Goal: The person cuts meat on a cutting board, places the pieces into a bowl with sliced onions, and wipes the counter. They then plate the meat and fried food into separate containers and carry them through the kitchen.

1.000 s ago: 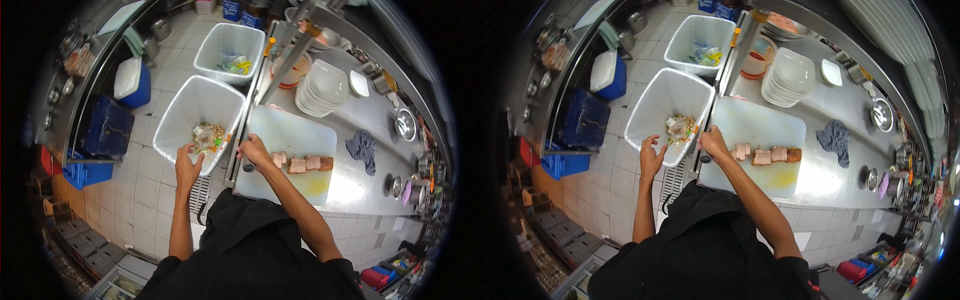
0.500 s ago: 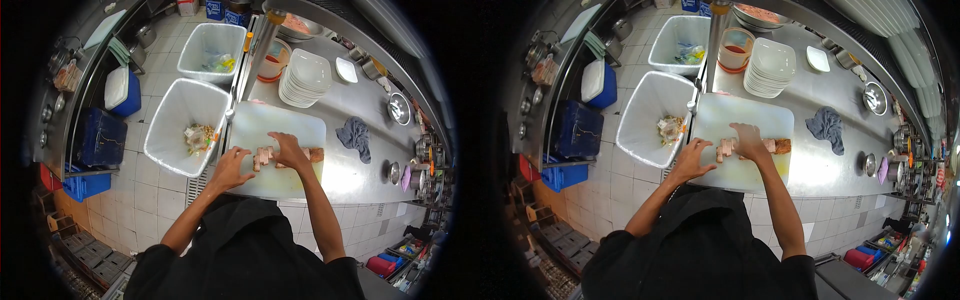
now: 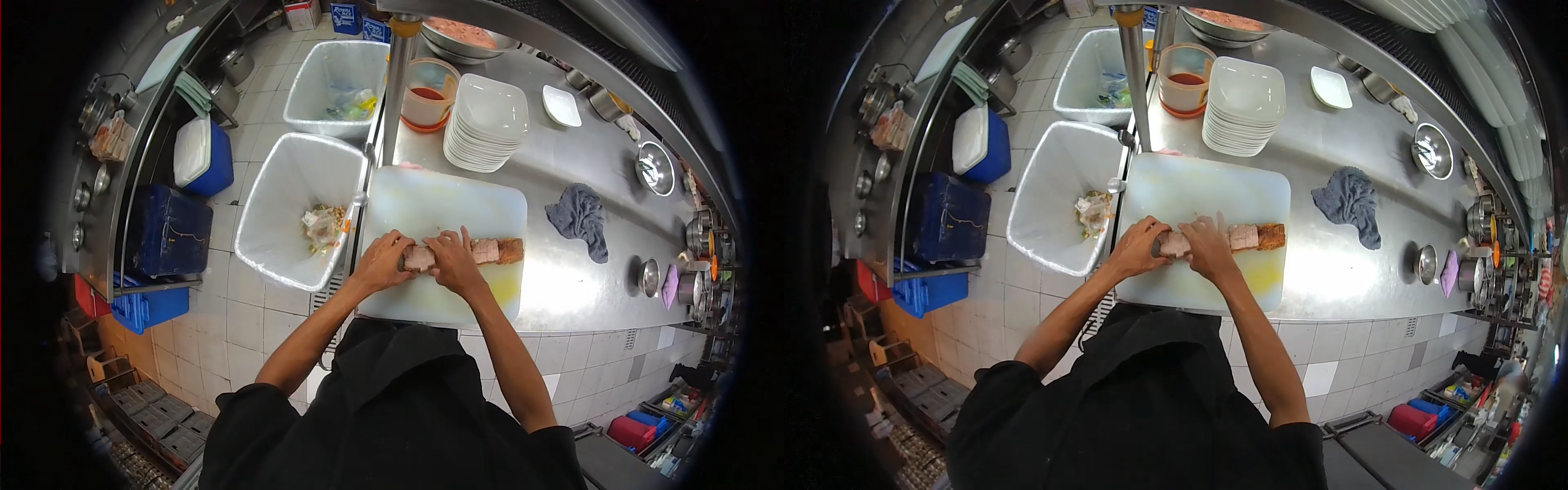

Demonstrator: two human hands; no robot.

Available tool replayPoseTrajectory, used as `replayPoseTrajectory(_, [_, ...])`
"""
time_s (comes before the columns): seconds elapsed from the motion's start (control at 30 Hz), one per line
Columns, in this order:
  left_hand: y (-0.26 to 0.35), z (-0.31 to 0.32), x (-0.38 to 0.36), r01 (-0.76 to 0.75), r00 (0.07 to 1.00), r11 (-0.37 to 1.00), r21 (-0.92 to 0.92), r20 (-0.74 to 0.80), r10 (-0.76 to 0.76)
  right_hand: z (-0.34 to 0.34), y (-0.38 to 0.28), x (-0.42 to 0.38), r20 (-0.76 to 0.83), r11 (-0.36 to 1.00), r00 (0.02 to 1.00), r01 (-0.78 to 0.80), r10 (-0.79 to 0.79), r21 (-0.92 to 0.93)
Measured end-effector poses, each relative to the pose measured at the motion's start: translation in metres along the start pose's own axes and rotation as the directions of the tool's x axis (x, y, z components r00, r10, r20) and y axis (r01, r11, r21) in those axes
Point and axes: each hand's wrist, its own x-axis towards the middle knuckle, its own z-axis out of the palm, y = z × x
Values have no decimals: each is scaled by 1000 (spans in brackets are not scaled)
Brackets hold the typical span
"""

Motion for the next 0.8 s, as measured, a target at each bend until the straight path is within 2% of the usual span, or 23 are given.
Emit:
replayPoseTrajectory(0.23, [7, 10, 0, -8, 996, 998, 55, -85, 13, 3, 3, 1, -16, 999, 999, 37, -37, 30])
replayPoseTrajectory(0.3, [3, 10, 6, -6, 995, 999, -32, -99, 3, 4, 6, 6, -33, 997, 997, 70, -68, 38])
replayPoseTrajectory(0.47, [-5, 1, 27, -13, 991, 998, -67, -133, 4, 3, 11, 30, -27, 999, 999, 18, -16, 45])
replayPoseTrajectory(0.53, [-7, 0, 31, 8, 998, 1000, 0, -67, -8, 4, 13, 32, 41, 999, 999, 2, -3, 38])
replayPoseTrajectory(0.6, [-1, -3, 30, -16, 998, 1000, 21, -56, 17, -7, 20, 24, 5, 995, 1000, -20, 20, 95])
replayPoseTrajectory(0.67, [19, -13, 27, -33, 981, 975, 218, -179, 73, -29, 32, 13, -26, 987, 999, -39, 43, 155])
replayPoseTrajectory(0.73, [33, -5, 27, -70, 977, 981, 179, -184, 104, -59, 55, -5, 64, 984, 984, -168, 164, 61])
replayPoseTrajectory(0.8, [45, 7, 29, -106, 972, 983, 148, -193, 133, -73, 74, -24, 85, 988, 985, -152, 150, 19])
